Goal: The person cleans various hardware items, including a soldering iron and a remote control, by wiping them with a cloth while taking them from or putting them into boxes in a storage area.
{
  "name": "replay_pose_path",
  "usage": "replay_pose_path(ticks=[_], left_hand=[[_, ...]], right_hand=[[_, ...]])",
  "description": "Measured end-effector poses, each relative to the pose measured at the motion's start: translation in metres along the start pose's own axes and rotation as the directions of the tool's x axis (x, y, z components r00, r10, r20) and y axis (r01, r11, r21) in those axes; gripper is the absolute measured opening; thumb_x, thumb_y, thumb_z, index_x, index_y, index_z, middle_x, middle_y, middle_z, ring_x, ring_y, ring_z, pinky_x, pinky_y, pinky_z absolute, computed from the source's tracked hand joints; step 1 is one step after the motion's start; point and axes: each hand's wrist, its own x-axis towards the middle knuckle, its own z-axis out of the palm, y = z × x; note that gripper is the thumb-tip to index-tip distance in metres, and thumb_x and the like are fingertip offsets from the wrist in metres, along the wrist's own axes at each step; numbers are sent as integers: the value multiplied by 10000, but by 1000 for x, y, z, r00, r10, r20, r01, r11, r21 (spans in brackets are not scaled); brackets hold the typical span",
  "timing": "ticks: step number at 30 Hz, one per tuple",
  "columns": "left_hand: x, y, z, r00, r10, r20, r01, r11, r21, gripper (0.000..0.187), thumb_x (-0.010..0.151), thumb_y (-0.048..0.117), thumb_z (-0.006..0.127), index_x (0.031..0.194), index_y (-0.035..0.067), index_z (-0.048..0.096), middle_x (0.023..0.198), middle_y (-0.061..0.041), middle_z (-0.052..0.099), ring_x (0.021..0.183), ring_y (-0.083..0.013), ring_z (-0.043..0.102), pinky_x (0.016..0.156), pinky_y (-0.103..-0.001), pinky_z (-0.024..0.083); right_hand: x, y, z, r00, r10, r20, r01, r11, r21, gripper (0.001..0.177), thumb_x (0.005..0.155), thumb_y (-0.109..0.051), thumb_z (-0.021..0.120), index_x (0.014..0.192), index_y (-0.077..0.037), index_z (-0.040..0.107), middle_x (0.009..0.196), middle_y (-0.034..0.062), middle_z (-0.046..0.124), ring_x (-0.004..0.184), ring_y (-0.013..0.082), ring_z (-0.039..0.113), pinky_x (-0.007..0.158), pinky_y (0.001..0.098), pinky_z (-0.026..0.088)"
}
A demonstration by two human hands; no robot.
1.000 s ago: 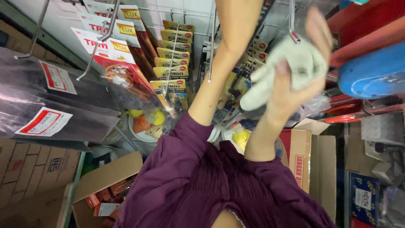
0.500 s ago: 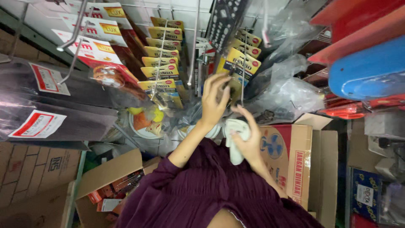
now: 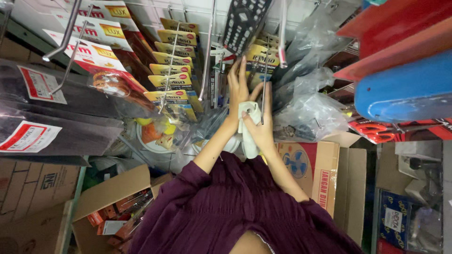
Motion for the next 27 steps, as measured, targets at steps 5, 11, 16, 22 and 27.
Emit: replay_pose_path(ticks=[5,11,16,22,27], left_hand=[[-9,1,-5,991,-88,-97,79,992,-94,1037,813,259,867,1600,76,216,1490,-243,364,1366,-450,405,1151,-505,361],[-22,4,-24,984,-174,28,176,954,-244,720,830,168,862,1457,64,523,1319,-179,587,1231,-341,615,1046,-382,508],[-40,-8,-43,958,-107,265,201,911,-360,591,843,97,794,1376,5,555,1279,-199,605,1233,-353,623,1048,-387,499],[-74,-21,-73,914,-58,401,207,917,-339,570,901,100,733,1415,-20,520,1369,-241,622,1298,-380,614,1077,-404,484],[-88,0,-115,833,-71,548,286,904,-318,550,917,215,774,1375,-7,566,1265,-200,714,1182,-346,713,993,-389,548]], right_hand=[[3,11,5,997,-53,-48,52,999,-10,952,949,-35,676,1670,-16,54,1758,192,94,1631,286,136,1319,392,185],[-6,12,5,992,33,-124,-28,999,38,968,949,-65,676,1678,-23,42,1736,200,212,1584,276,272,1287,393,272],[-13,10,-3,988,34,-151,-46,996,-75,902,943,-62,684,1676,-34,160,1674,199,326,1486,293,416,1241,395,352],[-56,25,1,980,29,-195,-48,994,-96,837,911,-89,698,1615,-27,249,1539,186,417,1363,282,483,1167,403,409],[-111,54,-4,971,56,-233,-59,998,-6,795,880,-132,736,1531,-7,298,1387,170,463,1251,251,521,1099,387,455]])
